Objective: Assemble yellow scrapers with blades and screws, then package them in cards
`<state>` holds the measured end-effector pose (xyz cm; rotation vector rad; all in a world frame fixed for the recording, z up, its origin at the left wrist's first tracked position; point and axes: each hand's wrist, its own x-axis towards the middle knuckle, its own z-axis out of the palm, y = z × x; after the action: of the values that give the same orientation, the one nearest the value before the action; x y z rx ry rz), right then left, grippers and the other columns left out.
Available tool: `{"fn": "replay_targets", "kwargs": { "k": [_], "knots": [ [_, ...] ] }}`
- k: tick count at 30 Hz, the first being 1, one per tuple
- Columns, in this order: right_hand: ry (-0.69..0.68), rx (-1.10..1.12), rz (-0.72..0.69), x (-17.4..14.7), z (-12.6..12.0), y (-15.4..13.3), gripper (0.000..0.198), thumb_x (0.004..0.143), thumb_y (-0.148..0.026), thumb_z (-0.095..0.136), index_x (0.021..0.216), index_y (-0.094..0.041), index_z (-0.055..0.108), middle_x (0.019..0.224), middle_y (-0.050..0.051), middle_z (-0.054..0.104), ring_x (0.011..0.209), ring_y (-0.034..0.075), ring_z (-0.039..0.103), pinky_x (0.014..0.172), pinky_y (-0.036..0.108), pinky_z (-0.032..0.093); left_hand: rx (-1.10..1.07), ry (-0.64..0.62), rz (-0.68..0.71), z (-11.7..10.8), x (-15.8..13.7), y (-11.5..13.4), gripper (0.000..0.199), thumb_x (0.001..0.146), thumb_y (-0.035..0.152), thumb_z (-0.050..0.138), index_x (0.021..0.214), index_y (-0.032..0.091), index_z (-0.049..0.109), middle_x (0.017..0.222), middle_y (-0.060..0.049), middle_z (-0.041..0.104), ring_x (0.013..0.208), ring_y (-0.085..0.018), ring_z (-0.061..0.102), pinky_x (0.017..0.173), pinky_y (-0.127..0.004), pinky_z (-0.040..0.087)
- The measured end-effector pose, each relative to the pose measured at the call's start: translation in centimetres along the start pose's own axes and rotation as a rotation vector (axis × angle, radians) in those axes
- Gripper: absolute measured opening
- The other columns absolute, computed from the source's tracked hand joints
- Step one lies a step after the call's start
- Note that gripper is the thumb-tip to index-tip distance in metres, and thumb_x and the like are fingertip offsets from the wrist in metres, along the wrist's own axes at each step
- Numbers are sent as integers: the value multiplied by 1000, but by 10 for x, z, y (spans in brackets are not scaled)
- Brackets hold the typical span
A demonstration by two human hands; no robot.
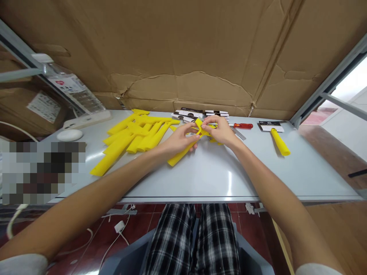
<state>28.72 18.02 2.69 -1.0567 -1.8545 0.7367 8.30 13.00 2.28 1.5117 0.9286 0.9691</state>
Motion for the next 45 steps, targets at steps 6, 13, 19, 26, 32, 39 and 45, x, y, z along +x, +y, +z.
{"fn": "replay_targets", "kwargs": {
  "k": [6, 13, 19, 26, 32, 39, 45],
  "knots": [
    [16, -77, -22, -2, 3, -4, 19, 85, -38, 73, 88, -20, 78, 117, 8, 74, 116, 25, 67, 109, 44, 52, 59, 19, 16, 1, 0, -2, 24, 96, 22, 70, 118, 18, 60, 136, -16, 64, 56, -7, 66, 45, -22, 52],
    [76, -189, -58, -6, 9, -9, 15, 86, -35, 69, 89, -21, 75, 113, 7, 73, 109, 24, 67, 101, 42, 54, 63, 32, 15, 0, -2, -1, 30, 92, 26, 76, 118, 18, 64, 137, -17, 65, 53, -6, 64, 44, -22, 51],
    [72, -95, 36, -4, 9, -8, 19, 82, -38, 72, 88, -20, 71, 100, 5, 75, 96, 21, 69, 91, 39, 56, 45, 48, -3, 0, -3, 3, 33, 88, 28, 82, 118, 18, 69, 136, -17, 67, 54, -7, 64, 45, -22, 51],
    [63, -25, 92, -2, 12, -2, 31, 79, -48, 77, 87, -19, 67, 92, 5, 75, 88, 21, 70, 82, 36, 55, -69, 26, -43, 0, 0, 0, 32, 88, 23, 80, 116, 17, 67, 118, -13, 69, 57, -10, 66, 48, -25, 54],
    [209, -387, -82, 8, -29, 10, 33, 89, -52, 71, 86, -19, 73, 101, 11, 73, 100, 26, 65, 100, 46, 51, -360, 155, -247, -3, 11, -7, 25, 90, 13, 72, 113, 17, 63, 98, -6, 67, 59, -13, 67, 49, -26, 55],
    [15, -870, 231, 13, -109, 52, 43, 76, -52, 83, 109, -24, 83, 119, 15, 72, 119, 39, 60, 105, 59, 47, -375, 263, -268, -5, 15, -5, 21, 91, 11, 71, 109, 17, 62, 93, -6, 67, 59, -14, 67, 47, -25, 54],
    [-87, -759, 237, 12, -123, 70, 35, 73, -53, 84, 91, -23, 83, 85, 8, 75, 89, 22, 67, 84, 34, 54, -322, 290, -238, -10, 18, -11, 25, 90, 13, 73, 112, 18, 61, 96, -6, 68, 59, -13, 67, 48, -25, 54]
  ]
}}
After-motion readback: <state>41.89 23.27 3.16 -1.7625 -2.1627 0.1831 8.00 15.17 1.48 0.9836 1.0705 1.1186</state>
